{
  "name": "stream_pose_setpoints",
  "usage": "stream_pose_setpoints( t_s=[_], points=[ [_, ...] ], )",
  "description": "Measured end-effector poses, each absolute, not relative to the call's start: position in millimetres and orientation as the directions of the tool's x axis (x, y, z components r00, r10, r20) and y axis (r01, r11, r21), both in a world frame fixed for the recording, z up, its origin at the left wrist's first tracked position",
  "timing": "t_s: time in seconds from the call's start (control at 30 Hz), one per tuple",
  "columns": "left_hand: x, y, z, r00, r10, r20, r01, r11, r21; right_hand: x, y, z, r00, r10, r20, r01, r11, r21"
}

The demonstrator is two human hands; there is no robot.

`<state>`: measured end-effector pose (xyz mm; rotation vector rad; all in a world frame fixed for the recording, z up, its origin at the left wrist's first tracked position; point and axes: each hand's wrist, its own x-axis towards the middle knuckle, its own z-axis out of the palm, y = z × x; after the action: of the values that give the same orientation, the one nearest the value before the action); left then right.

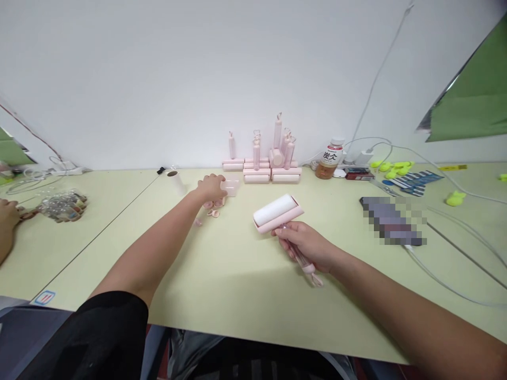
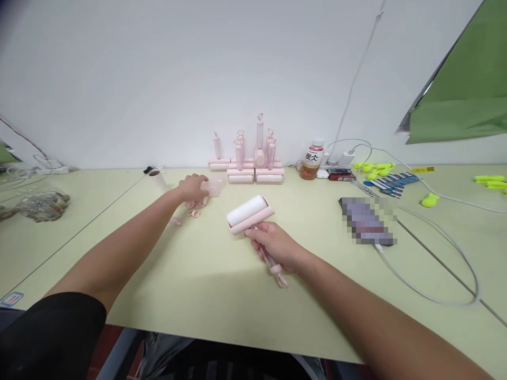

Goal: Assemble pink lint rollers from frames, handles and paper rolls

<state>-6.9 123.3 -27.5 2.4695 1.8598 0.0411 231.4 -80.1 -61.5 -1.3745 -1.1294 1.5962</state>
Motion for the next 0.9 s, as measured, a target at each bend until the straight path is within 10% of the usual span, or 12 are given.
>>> stream_pose_setpoints(
  t_s=[0.9],
  points=[
    [30.3, 134.7, -27.8, 0.456, 0.872, -0.178, 0.89, -0.451, 0.072, 229.9, -74.9, -74.8, -0.141, 0.947, -0.289, 0.071, -0.282, -0.957]
  ],
)
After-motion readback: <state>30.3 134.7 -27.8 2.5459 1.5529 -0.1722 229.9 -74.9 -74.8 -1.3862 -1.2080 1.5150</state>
